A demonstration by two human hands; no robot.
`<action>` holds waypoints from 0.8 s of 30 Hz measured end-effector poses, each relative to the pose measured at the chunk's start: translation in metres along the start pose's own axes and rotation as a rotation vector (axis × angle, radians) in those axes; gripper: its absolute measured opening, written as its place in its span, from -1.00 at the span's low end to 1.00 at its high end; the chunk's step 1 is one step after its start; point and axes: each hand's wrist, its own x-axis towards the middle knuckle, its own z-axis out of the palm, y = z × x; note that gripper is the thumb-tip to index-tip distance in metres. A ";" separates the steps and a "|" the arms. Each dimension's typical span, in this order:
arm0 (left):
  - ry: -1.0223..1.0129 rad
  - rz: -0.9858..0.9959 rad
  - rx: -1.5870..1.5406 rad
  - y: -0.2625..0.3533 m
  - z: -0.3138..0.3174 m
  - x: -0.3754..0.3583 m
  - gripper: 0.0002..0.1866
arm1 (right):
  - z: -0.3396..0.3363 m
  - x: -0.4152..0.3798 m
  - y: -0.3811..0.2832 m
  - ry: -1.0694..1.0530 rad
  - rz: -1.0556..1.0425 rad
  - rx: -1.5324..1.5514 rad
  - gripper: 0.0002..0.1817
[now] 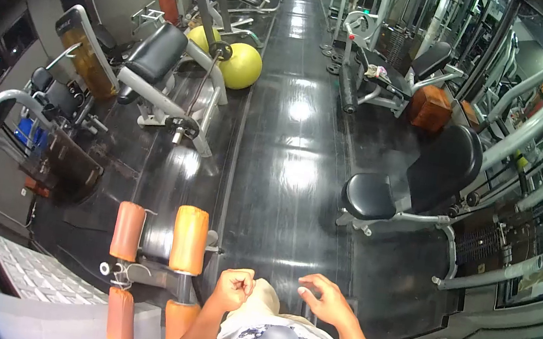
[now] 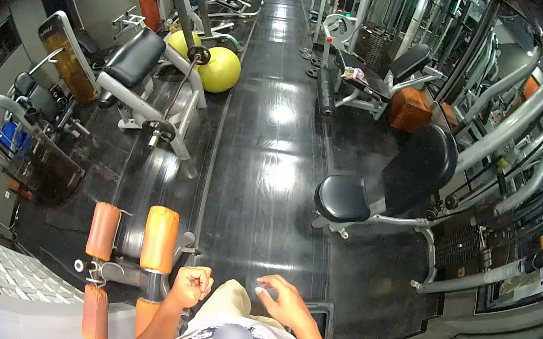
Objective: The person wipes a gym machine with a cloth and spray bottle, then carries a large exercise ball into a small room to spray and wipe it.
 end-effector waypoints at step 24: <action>-0.092 -0.116 0.020 0.015 -0.165 0.413 -0.69 | -0.089 0.370 -0.002 0.134 0.084 0.113 -0.71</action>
